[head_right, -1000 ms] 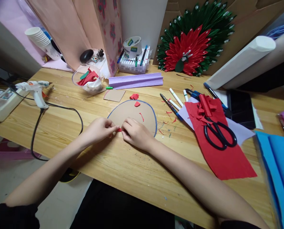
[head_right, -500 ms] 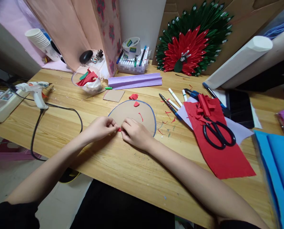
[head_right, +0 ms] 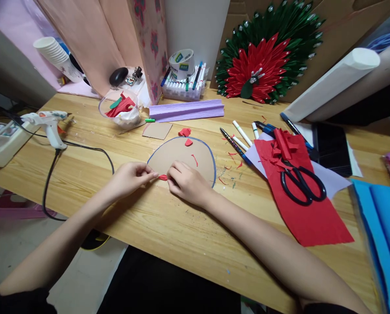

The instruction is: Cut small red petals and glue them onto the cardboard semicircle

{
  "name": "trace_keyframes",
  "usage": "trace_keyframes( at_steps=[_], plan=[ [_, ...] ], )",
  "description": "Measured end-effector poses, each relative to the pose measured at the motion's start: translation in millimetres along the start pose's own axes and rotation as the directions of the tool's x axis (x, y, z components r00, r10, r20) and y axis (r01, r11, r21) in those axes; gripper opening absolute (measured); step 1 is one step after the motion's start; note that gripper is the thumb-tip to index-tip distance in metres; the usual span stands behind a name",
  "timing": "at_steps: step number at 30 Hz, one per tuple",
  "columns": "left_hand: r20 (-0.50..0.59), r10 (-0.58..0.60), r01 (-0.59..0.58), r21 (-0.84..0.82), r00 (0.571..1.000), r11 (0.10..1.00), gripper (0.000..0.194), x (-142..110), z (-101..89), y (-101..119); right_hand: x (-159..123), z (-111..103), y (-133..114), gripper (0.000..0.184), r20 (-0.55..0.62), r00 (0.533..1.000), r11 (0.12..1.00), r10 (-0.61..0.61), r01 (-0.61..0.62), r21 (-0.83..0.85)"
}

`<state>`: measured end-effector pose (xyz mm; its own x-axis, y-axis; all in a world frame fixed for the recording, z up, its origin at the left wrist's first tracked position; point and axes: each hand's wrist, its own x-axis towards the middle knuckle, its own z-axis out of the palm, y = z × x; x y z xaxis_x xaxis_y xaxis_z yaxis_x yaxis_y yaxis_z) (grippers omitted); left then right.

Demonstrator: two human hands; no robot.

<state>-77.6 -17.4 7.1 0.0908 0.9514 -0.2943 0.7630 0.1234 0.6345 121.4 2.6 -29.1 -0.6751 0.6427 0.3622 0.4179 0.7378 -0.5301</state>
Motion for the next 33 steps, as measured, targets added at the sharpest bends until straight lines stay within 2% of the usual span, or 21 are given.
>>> trace_keyframes(
  at_steps=[5,10,18,20,22,24,26,28,33],
  plan=[
    [0.054,-0.030,0.032,-0.048,0.998,0.998,0.034,-1.7,5.2,4.9,-0.3,-0.6,0.1,0.007,0.007,1.000,1.000,0.006,-0.006,0.006],
    [0.076,0.001,0.005,-0.085,0.997,0.996,0.024,2.7,9.2,3.1,-0.8,-0.8,0.8,0.007,0.008,1.000,1.000,0.004,-0.005,0.004],
    [0.039,0.014,-0.015,0.031,0.999,0.999,0.016,3.6,5.4,2.0,0.1,-2.1,-1.6,0.008,0.004,1.000,0.996,0.025,-0.025,0.084],
    [-0.014,0.031,-0.030,0.068,0.999,0.997,0.016,3.6,3.2,0.4,0.5,-4.8,-2.0,0.007,0.005,0.998,0.984,0.069,-0.069,0.162],
    [-0.117,0.055,-0.045,0.086,0.992,0.995,0.017,4.2,1.5,-1.8,1.1,-9.7,-0.5,0.005,-0.016,0.987,0.957,0.158,-0.149,0.248],
    [-0.231,0.106,-0.088,0.089,0.967,0.992,0.018,5.3,0.3,-3.8,1.9,-16.3,3.4,0.004,-0.055,0.964,0.922,0.259,-0.230,0.312],
    [-0.298,0.181,-0.159,0.097,0.937,0.982,0.019,6.1,-0.9,-5.2,3.0,-23.7,8.9,0.004,-0.083,0.943,0.899,0.321,-0.276,0.341],
    [-0.320,0.219,-0.198,0.097,0.922,0.975,0.020,5.8,-3.1,-6.2,4.1,-30.2,14.1,0.004,-0.073,0.944,0.899,0.323,-0.282,0.334],
    [-0.413,0.091,-0.094,0.014,0.906,0.996,0.025,1.8,-17.9,-8.2,3.9,-35.9,18.8,0.010,0.029,0.979,0.947,0.200,-0.201,0.252]
  ],
)
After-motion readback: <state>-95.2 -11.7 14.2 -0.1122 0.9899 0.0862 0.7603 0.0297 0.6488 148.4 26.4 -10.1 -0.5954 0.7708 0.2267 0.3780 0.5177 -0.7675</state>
